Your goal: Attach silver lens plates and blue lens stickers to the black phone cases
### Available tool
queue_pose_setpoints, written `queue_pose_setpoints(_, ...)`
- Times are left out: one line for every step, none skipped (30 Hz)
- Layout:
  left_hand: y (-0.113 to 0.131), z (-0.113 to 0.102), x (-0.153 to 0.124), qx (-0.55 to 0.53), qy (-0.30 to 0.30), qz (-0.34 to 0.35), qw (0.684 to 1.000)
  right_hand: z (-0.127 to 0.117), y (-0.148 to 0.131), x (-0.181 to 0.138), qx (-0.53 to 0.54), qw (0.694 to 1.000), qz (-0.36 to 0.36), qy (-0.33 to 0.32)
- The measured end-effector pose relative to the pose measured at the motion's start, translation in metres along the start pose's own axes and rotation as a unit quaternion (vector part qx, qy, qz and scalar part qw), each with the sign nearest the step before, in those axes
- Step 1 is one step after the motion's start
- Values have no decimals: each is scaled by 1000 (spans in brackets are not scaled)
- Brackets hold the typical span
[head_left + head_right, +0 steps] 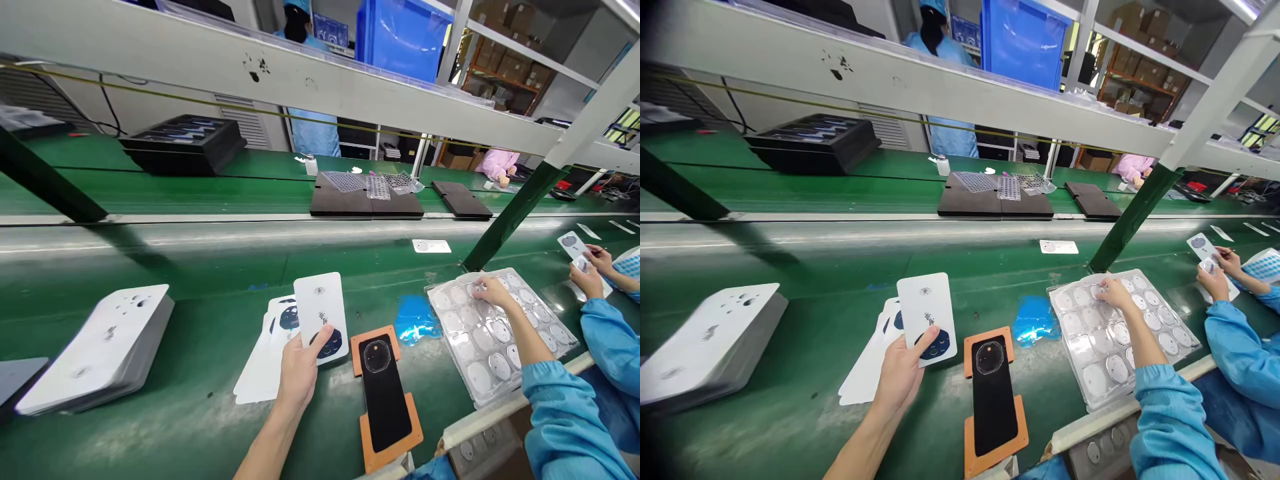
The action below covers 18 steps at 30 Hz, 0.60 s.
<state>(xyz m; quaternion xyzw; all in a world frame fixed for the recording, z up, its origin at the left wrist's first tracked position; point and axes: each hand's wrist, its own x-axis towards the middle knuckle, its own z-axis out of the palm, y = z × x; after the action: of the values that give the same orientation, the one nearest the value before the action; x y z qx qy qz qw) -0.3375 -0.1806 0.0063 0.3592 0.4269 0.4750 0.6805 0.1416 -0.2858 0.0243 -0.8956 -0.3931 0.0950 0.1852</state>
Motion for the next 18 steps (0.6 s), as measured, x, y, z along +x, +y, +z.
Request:
queue_pose_setpoints(1,1,-1,-15,3,-5,1000,0,-2,2,5,1000,-1,0)
queue_pose_setpoints(3,1,-1,-27,5,-11,1000,-1,-4,4,11,1000,-3,-1)
queue_pose_setpoints(4,2,-1,-39,8,-17,999,-3,-7,5,17,1000,-6,0)
queue_pose_setpoints(6,2,-1,-47,11,-22,999,-6,-10,6,23,1000,-10,0)
queue_pose_setpoints(7,2,-1,-53,13,-25,998,-11,-14,5,32,999,-17,1)
queue_pose_setpoints(7,2,-1,-57,14,-27,998,-15,-19,2,41,999,-27,3)
queue_pose_setpoints(8,2,0,-59,17,-25,998,-20,-25,-3,52,998,-40,6)
queue_pose_setpoints(8,2,0,-60,21,-22,998,-24,-32,-11,63,996,-56,9)
queue_pose_setpoints(8,2,0,-62,25,-16,998,-26,-41,-21,74,994,-74,9)
queue_pose_setpoints(7,3,0,-66,29,-11,997,-26,-51,-34,95,991,-95,0)
queue_pose_setpoints(7,3,0,-72,33,-6,997,-23,-63,-48,128,984,-118,-24)
queue_pose_setpoints(6,4,-1,-80,35,-2,996,-18,-76,-63,170,974,-139,-58)
queue_pose_setpoints(5,5,-1,-90,36,2,995,-10,-90,-79,223,957,-156,-102)
queue_pose_setpoints(4,6,-1,-100,36,4,994,1,-105,-94,266,939,-162,-148)
queue_pose_setpoints(4,7,0,-108,35,7,993,13,-119,-108,291,925,-156,-189)
queue_pose_setpoints(3,7,0,-114,35,10,993,26,-133,-122,299,916,-142,-228)
queue_pose_setpoints(2,7,1,-117,35,14,992,41,-146,-133,288,912,-127,-262)
queue_pose_setpoints(1,7,1,-119,34,15,992,55,-157,-142,270,910,-116,-293)
